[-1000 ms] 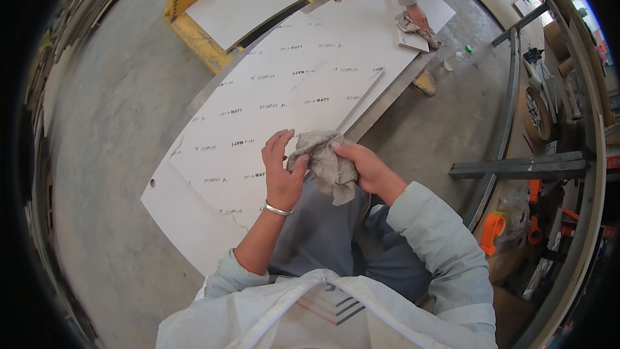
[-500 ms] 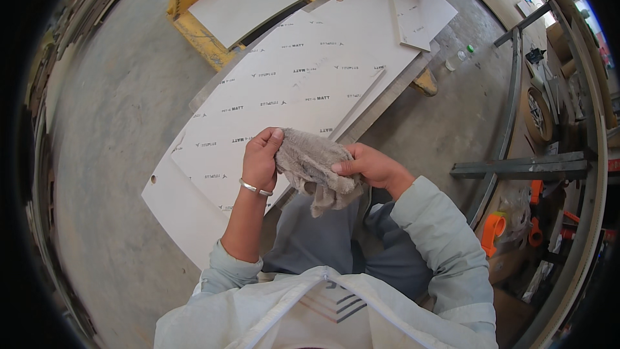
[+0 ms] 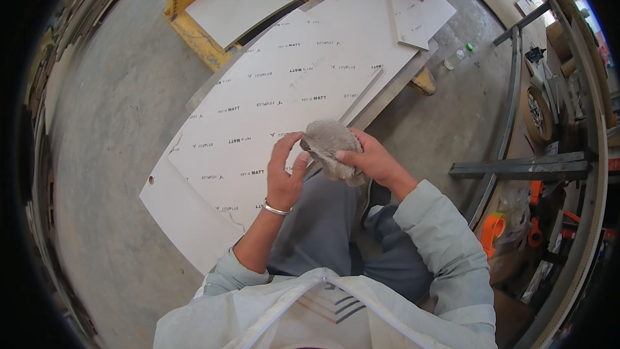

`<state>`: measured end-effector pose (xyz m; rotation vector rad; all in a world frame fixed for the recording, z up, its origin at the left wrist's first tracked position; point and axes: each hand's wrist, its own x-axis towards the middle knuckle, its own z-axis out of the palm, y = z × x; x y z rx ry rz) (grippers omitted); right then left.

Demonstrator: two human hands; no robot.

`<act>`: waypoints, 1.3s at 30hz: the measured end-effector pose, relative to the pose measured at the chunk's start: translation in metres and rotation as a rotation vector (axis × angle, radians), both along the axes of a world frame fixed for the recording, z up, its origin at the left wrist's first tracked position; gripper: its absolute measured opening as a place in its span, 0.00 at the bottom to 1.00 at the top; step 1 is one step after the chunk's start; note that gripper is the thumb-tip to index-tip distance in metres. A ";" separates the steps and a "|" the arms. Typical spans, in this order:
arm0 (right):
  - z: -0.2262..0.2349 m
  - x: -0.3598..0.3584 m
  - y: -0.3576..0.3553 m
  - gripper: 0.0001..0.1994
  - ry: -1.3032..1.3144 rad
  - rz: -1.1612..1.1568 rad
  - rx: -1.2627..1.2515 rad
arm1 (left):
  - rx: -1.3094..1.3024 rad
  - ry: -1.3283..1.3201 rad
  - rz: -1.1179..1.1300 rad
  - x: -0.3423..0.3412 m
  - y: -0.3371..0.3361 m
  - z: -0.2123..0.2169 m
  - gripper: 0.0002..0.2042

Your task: The person wipes large white panels with a cloth, occasionally flipping them over and re-wetting the cloth. They work alongside another person in a workshop setting.

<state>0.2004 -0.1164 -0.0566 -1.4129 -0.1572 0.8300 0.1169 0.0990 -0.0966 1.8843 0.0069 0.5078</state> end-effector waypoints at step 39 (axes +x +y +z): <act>-0.117 0.035 -0.022 0.26 -0.651 -0.232 -0.696 | 0.327 0.368 0.148 -0.029 0.001 -0.114 0.23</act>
